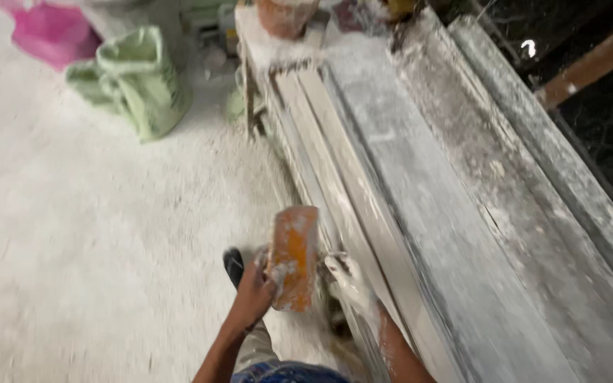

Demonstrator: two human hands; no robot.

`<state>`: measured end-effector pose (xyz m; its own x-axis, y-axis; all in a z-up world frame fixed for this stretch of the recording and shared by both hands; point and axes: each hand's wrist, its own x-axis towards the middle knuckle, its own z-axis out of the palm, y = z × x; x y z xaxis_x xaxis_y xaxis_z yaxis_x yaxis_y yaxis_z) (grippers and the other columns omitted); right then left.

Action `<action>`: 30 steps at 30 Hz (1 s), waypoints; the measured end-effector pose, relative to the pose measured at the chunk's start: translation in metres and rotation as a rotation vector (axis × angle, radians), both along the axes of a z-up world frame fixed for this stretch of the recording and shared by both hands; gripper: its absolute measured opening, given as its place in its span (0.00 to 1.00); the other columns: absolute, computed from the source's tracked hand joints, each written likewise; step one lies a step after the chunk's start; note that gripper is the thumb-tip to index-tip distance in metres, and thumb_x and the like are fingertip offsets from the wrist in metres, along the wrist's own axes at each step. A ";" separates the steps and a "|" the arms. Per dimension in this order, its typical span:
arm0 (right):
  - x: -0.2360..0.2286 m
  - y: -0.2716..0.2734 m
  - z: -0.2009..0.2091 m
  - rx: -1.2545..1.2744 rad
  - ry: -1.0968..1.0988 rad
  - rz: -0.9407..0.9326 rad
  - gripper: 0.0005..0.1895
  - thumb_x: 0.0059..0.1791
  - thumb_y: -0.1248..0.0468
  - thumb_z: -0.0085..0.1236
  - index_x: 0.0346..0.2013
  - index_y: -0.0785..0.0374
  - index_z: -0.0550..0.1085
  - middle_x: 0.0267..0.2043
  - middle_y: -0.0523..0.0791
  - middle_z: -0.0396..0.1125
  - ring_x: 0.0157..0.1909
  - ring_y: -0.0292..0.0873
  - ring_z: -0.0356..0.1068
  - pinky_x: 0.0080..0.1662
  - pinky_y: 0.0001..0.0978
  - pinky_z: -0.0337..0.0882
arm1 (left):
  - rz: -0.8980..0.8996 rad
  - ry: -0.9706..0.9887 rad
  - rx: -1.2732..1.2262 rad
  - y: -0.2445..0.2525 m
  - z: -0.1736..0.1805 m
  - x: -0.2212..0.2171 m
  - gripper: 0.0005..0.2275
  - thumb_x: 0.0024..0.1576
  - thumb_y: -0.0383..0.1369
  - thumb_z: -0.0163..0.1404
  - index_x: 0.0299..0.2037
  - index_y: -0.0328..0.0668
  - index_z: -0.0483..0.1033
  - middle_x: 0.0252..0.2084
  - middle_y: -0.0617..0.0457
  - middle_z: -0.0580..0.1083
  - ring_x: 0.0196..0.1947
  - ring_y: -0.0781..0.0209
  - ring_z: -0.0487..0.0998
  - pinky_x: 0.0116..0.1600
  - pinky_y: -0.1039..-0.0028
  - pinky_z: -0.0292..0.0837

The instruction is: The person mixes a white paste in a bucket, then repeatedly scoops and spreads it onto a long metal mold using a trowel and a sponge. The person smooths the surface and occasionally scrapes excess material back into the bucket.

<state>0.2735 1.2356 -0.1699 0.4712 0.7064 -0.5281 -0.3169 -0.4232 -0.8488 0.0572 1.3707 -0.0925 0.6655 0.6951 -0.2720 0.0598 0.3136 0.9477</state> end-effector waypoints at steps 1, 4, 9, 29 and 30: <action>0.017 0.029 -0.001 0.012 -0.091 0.016 0.13 0.55 0.60 0.49 0.54 0.59 0.73 0.47 0.46 0.72 0.41 0.40 0.71 0.38 0.34 0.72 | -0.060 -0.028 0.059 0.039 0.000 0.023 0.22 0.60 0.25 0.45 0.66 0.36 0.62 0.52 0.43 0.77 0.47 0.56 0.79 0.49 0.69 0.76; 0.041 0.091 -0.001 0.216 -0.024 -0.168 0.13 0.56 0.63 0.51 0.54 0.62 0.72 0.49 0.47 0.70 0.47 0.39 0.70 0.45 0.32 0.73 | -0.276 -0.114 0.184 0.126 0.012 0.069 0.23 0.59 0.24 0.42 0.67 0.34 0.63 0.56 0.44 0.76 0.55 0.57 0.79 0.58 0.70 0.76; 0.096 0.178 0.021 0.453 0.153 -0.613 0.07 0.53 0.67 0.53 0.46 0.62 0.71 0.44 0.44 0.72 0.43 0.38 0.72 0.46 0.32 0.75 | -0.505 0.005 0.500 0.266 0.042 0.190 0.12 0.64 0.27 0.52 0.57 0.37 0.75 0.55 0.45 0.78 0.55 0.56 0.80 0.61 0.69 0.74; 0.224 0.258 0.006 0.413 0.101 -0.970 0.09 0.55 0.66 0.52 0.47 0.68 0.74 0.38 0.44 0.71 0.37 0.37 0.71 0.39 0.28 0.71 | -0.508 0.375 1.059 0.495 -0.099 0.657 0.16 0.61 0.26 0.44 0.58 0.37 0.72 0.46 0.35 0.77 0.49 0.37 0.78 0.54 0.52 0.73; 0.225 0.259 0.006 0.410 0.066 -0.959 0.09 0.55 0.66 0.51 0.47 0.68 0.74 0.38 0.44 0.71 0.37 0.37 0.71 0.40 0.27 0.71 | -0.561 0.415 1.116 0.497 -0.101 0.667 0.14 0.63 0.27 0.43 0.58 0.40 0.73 0.47 0.37 0.78 0.49 0.39 0.78 0.54 0.51 0.74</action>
